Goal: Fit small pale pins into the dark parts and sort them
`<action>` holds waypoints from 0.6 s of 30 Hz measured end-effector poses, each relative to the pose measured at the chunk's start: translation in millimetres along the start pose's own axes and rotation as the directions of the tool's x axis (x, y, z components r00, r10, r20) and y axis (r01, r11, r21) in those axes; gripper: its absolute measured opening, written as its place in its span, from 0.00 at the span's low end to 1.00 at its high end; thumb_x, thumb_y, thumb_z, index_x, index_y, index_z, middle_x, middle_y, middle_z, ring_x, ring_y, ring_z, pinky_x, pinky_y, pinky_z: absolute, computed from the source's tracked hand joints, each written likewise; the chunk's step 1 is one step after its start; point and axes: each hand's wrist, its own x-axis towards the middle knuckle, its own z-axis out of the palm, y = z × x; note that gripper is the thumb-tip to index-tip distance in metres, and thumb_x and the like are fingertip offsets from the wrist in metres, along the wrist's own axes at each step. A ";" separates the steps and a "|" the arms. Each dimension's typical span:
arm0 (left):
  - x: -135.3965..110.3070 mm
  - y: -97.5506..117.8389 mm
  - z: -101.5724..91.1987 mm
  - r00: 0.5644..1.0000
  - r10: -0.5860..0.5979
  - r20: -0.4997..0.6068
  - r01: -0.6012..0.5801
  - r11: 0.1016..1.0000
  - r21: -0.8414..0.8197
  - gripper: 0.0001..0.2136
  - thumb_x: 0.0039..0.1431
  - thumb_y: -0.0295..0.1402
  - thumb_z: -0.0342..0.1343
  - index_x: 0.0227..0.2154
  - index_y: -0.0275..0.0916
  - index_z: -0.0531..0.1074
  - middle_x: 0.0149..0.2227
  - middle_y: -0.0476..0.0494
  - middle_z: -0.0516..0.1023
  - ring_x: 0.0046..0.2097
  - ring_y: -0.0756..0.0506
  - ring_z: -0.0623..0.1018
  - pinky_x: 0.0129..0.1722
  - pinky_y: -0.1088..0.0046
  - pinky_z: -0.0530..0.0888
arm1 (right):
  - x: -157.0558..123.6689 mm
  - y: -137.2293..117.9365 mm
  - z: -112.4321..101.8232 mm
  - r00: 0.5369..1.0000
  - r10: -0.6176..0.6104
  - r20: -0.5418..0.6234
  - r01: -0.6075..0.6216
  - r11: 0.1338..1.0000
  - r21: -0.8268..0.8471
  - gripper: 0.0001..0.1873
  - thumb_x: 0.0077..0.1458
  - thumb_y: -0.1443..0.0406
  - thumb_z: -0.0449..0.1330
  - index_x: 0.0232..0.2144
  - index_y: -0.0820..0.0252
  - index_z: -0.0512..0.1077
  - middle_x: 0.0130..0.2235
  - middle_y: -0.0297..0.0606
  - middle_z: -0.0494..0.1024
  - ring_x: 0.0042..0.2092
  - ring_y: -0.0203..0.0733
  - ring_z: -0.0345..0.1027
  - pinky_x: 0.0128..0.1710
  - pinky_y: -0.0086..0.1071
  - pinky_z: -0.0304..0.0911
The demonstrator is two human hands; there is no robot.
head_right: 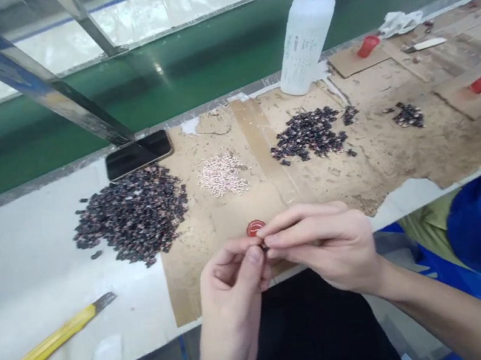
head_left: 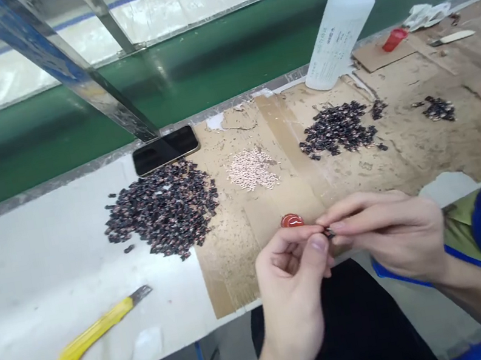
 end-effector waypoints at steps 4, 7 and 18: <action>-2.4 1.8 10.0 0.998 0.020 0.052 -0.021 0.999 0.024 0.11 0.56 0.38 0.73 0.32 0.36 0.80 0.23 0.51 0.77 0.25 0.57 0.74 0.27 0.86 0.72 | -4.1 -5.5 -5.0 0.998 0.050 -0.047 -0.050 0.999 -0.005 0.16 0.55 0.73 0.71 0.40 0.43 0.86 0.41 0.30 0.87 0.35 0.39 0.83 0.29 0.26 0.81; 1.8 3.7 13.7 0.994 0.017 0.110 -0.021 0.999 0.036 0.13 0.56 0.40 0.73 0.32 0.35 0.79 0.24 0.51 0.77 0.26 0.56 0.75 0.28 0.85 0.73 | -5.9 -8.8 -6.9 0.993 0.035 -0.112 -0.046 0.994 -0.097 0.13 0.53 0.68 0.73 0.38 0.40 0.86 0.38 0.26 0.87 0.33 0.41 0.82 0.30 0.29 0.82; 5.4 5.0 1.7 0.997 0.057 0.047 -0.061 0.994 0.090 0.04 0.56 0.31 0.73 0.32 0.39 0.83 0.28 0.50 0.85 0.28 0.56 0.82 0.31 0.87 0.79 | -2.1 -1.8 3.2 0.982 0.171 -0.086 -0.163 0.982 0.093 0.17 0.52 0.71 0.74 0.41 0.42 0.85 0.40 0.29 0.88 0.38 0.39 0.85 0.37 0.28 0.82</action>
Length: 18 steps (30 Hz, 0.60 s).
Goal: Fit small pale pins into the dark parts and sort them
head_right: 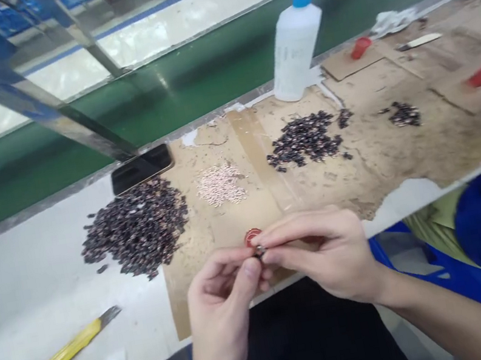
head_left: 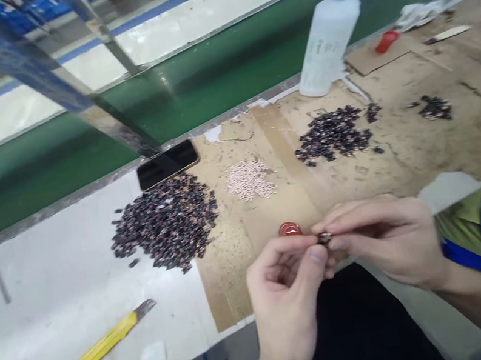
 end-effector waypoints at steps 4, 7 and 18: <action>-0.6 -0.7 -4.9 1.000 0.004 0.018 -0.004 0.999 0.043 0.02 0.58 0.29 0.71 0.31 0.41 0.84 0.28 0.51 0.86 0.28 0.56 0.82 0.31 0.88 0.79 | 7.0 -1.3 1.9 0.999 -0.020 0.026 0.018 0.997 0.077 0.18 0.53 0.74 0.73 0.42 0.46 0.85 0.40 0.32 0.88 0.39 0.39 0.85 0.41 0.29 0.81; 0.2 -1.4 -2.0 0.999 0.043 -0.010 -0.043 0.998 0.039 0.02 0.58 0.30 0.72 0.32 0.42 0.85 0.28 0.51 0.86 0.28 0.56 0.82 0.30 0.88 0.79 | 7.1 0.5 -1.1 0.998 -0.056 0.037 0.053 0.996 0.077 0.17 0.54 0.75 0.71 0.41 0.47 0.86 0.40 0.34 0.88 0.39 0.39 0.84 0.40 0.28 0.81; 18.6 12.5 -5.5 0.976 0.187 0.113 -0.218 0.859 0.464 0.10 0.57 0.35 0.69 0.42 0.40 0.83 0.36 0.44 0.86 0.31 0.49 0.82 0.34 0.75 0.81 | 14.3 2.3 -17.3 0.987 -0.102 -0.125 0.061 0.953 -0.296 0.05 0.53 0.67 0.72 0.32 0.49 0.84 0.35 0.33 0.87 0.36 0.40 0.83 0.38 0.28 0.80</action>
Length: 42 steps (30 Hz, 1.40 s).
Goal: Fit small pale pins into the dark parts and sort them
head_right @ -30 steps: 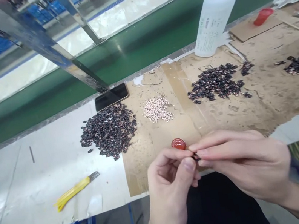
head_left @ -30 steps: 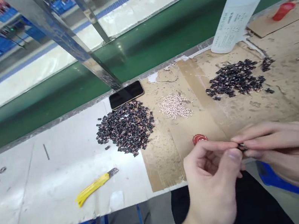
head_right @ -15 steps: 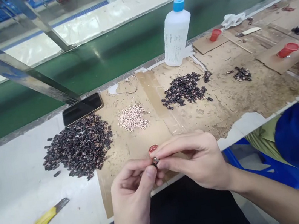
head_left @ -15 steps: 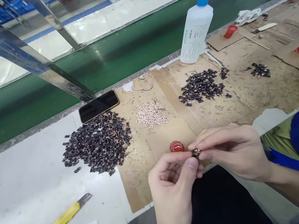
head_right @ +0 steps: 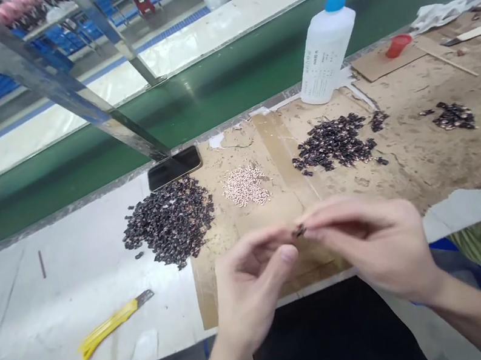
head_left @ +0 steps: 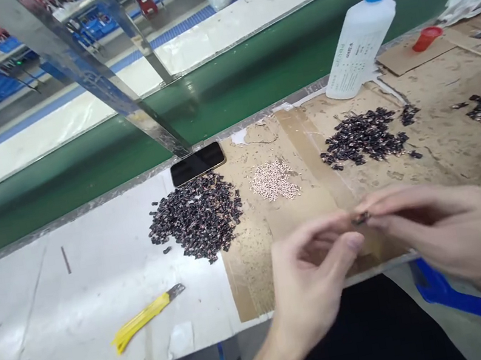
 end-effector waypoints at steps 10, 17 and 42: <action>64.0 -7.7 -137.7 0.943 0.308 -0.127 0.066 0.203 0.977 0.15 0.66 0.33 0.51 0.46 0.39 0.83 0.49 0.33 0.83 0.51 0.29 0.79 0.52 0.50 0.74 | 45.5 73.9 -48.8 0.989 0.132 -0.074 -0.150 0.799 -0.582 0.04 0.53 0.68 0.68 0.31 0.56 0.84 0.31 0.40 0.86 0.28 0.41 0.76 0.36 0.37 0.70; 75.5 -1.4 -144.6 0.974 0.213 -0.083 0.039 0.200 0.979 0.15 0.65 0.31 0.50 0.40 0.39 0.83 0.46 0.35 0.84 0.44 0.30 0.82 0.42 0.56 0.75 | 63.9 55.4 -7.5 0.986 -0.010 0.164 0.111 0.774 -0.624 0.11 0.63 0.62 0.62 0.41 0.58 0.83 0.46 0.46 0.84 0.38 0.44 0.76 0.42 0.40 0.70; 23.8 -20.8 -79.1 0.929 0.112 -0.353 -0.019 0.967 0.256 0.13 0.60 0.37 0.68 0.45 0.38 0.82 0.41 0.41 0.86 0.43 0.44 0.84 0.48 0.66 0.81 | 89.8 50.0 84.0 0.870 0.013 0.492 0.246 0.854 -0.458 0.13 0.62 0.71 0.58 0.36 0.57 0.84 0.39 0.42 0.85 0.43 0.49 0.76 0.45 0.41 0.65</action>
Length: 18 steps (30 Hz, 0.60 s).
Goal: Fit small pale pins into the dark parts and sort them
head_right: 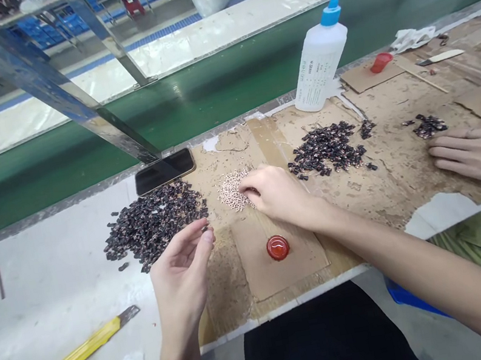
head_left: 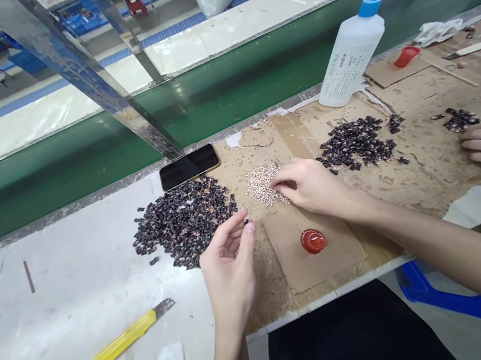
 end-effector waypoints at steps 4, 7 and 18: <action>-2.8 2.9 2.2 1.000 0.017 -0.009 -0.017 1.000 -0.025 0.11 0.58 0.36 0.70 0.43 0.40 0.84 0.39 0.44 0.85 0.38 0.47 0.82 0.43 0.71 0.81 | 0.2 2.0 0.9 0.999 0.044 -0.030 -0.040 0.992 0.116 0.12 0.60 0.70 0.60 0.38 0.56 0.84 0.40 0.41 0.86 0.41 0.48 0.77 0.45 0.41 0.67; -4.1 5.5 3.9 1.000 0.024 -0.006 -0.024 0.999 -0.038 0.10 0.57 0.36 0.70 0.41 0.40 0.84 0.38 0.44 0.85 0.37 0.47 0.82 0.42 0.71 0.81 | -2.4 0.8 -1.6 0.991 0.116 -0.061 -0.097 0.964 0.249 0.11 0.60 0.68 0.60 0.38 0.58 0.84 0.40 0.41 0.86 0.40 0.46 0.78 0.45 0.40 0.68; -7.6 23.1 40.7 0.947 0.299 0.116 -0.311 0.945 0.105 0.06 0.66 0.30 0.62 0.40 0.41 0.84 0.38 0.45 0.86 0.36 0.48 0.83 0.39 0.73 0.80 | -28.0 -12.0 -28.6 0.932 0.357 0.068 -0.289 0.614 0.735 0.16 0.53 0.54 0.71 0.37 0.60 0.80 0.36 0.40 0.84 0.34 0.37 0.74 0.35 0.34 0.71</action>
